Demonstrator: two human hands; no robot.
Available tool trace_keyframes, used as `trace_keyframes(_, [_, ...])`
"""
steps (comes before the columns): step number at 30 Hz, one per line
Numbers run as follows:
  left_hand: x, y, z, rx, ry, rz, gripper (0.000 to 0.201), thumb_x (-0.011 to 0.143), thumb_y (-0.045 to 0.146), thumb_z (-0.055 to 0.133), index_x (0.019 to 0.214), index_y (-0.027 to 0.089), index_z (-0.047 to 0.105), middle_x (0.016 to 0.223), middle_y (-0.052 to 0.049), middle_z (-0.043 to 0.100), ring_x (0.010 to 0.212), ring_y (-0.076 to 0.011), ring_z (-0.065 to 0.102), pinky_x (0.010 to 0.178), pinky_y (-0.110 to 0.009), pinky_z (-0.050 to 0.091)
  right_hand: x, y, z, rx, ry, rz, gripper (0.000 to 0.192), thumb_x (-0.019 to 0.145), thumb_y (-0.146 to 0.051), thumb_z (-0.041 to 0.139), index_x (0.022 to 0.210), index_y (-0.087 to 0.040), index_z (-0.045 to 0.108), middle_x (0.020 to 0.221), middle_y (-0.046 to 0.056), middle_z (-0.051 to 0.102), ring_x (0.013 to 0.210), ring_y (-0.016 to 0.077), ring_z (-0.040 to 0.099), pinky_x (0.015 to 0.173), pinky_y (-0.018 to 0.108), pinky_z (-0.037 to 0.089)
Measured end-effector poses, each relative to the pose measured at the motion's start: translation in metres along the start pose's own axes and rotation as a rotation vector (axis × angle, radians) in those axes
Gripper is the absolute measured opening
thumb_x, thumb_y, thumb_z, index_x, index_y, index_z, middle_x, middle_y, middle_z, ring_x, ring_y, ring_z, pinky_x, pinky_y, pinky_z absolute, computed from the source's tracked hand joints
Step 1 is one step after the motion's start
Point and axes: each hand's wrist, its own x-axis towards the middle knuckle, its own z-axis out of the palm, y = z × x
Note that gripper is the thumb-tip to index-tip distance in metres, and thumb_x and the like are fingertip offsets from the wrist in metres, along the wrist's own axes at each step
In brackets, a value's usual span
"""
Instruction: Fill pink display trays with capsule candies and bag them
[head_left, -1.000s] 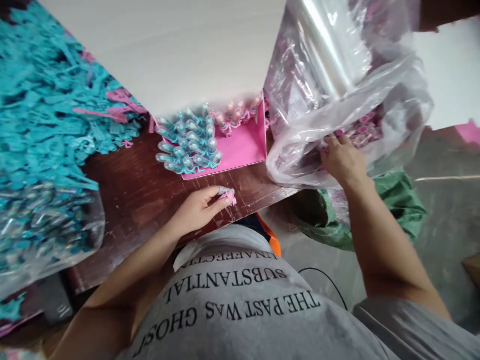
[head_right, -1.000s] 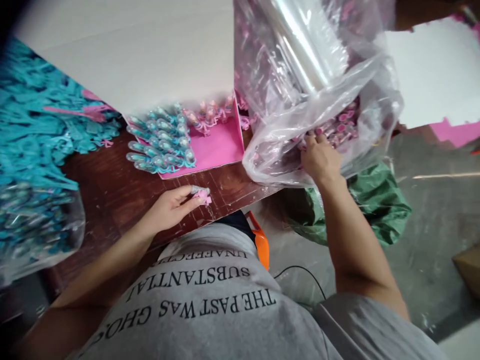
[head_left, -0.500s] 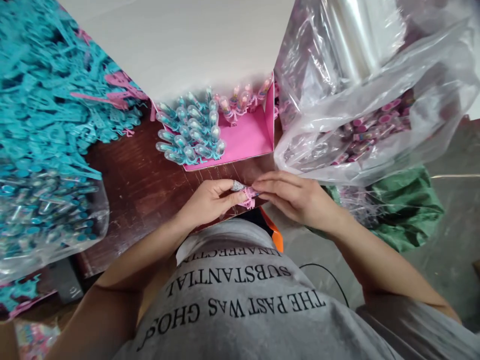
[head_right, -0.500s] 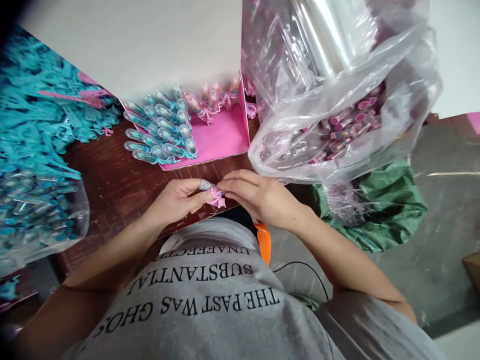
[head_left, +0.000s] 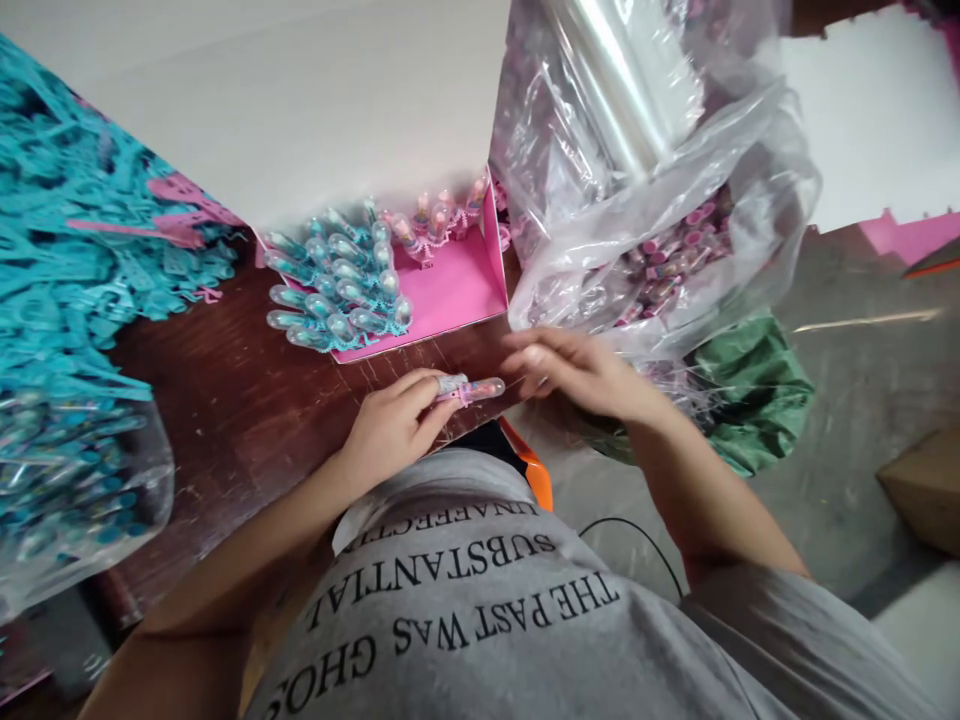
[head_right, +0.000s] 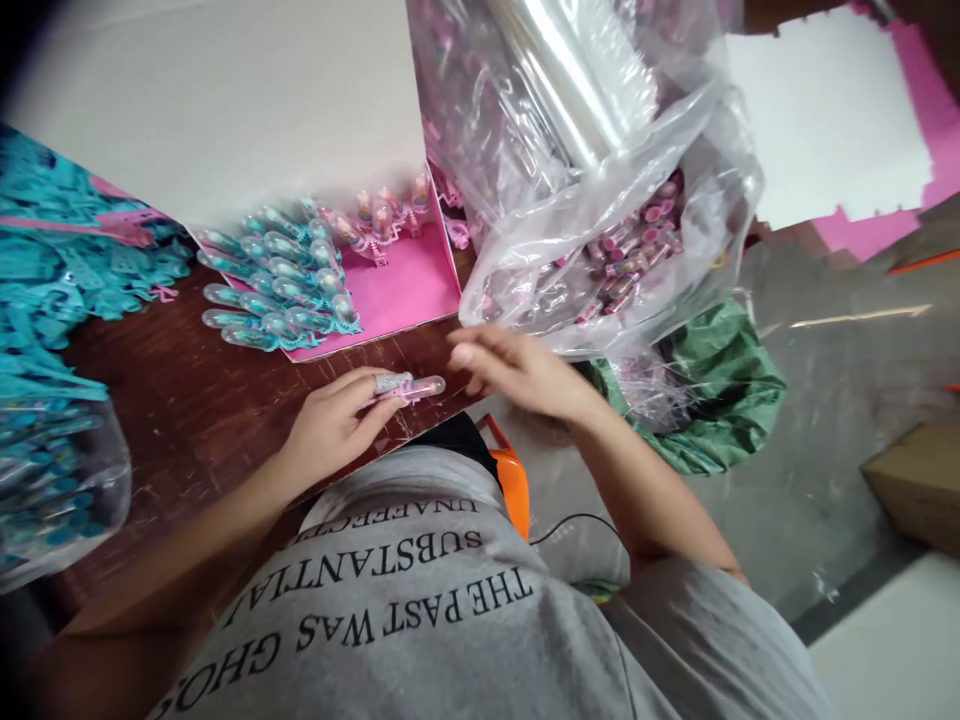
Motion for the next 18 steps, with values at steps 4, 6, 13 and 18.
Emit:
trace_keyframes(4, [0.003,-0.009,0.003,-0.507,-0.04,-0.268,0.033,0.094,0.049,0.08,0.112,0.022,0.073,0.112,-0.009,0.084,0.103,-0.0237,0.081,0.093,-0.036,0.065,0.021,0.027,-0.053,-0.619,0.565,0.133,0.034,0.102,-0.045,0.057,0.122,-0.022,0.072,0.115,0.013,0.081,0.097,0.0297,0.076,0.094,0.046,0.059])
trace_keyframes(6, [0.007,-0.009,0.011,-0.623,-0.019,-0.321,0.04,0.083,0.045,0.089,0.109,0.021,0.07,0.111,-0.009,0.084,0.101,-0.0239,0.081,0.093,-0.037,0.065,0.04,0.039,-0.061,-0.788,0.556,0.248,0.034,0.098,-0.032,0.055,0.126,-0.021,0.071,0.122,0.015,0.08,0.109,0.0341,0.074,0.099,0.049,0.056])
trace_keyframes(13, [0.021,-0.003,0.035,-0.744,0.077,-0.365,0.041,0.077,0.043,0.093,0.097,0.019,0.068,0.101,-0.006,0.083,0.098,-0.0226,0.08,0.092,-0.036,0.065,0.064,0.054,-0.063,-0.932,0.39,0.172,0.036,0.093,-0.029,0.057,0.123,-0.014,0.07,0.129,0.023,0.072,0.112,0.037,0.07,0.093,0.046,0.055])
trace_keyframes(18, [0.018,-0.006,0.035,-0.766,0.078,-0.424,0.039,0.076,0.042,0.094,0.093,0.019,0.068,0.096,-0.003,0.081,0.092,-0.0183,0.077,0.09,-0.033,0.064,0.07,0.071,-0.102,-0.891,0.5,0.159,0.033,0.097,-0.026,0.052,0.12,-0.015,0.074,0.13,0.021,0.069,0.113,0.036,0.069,0.096,0.048,0.055])
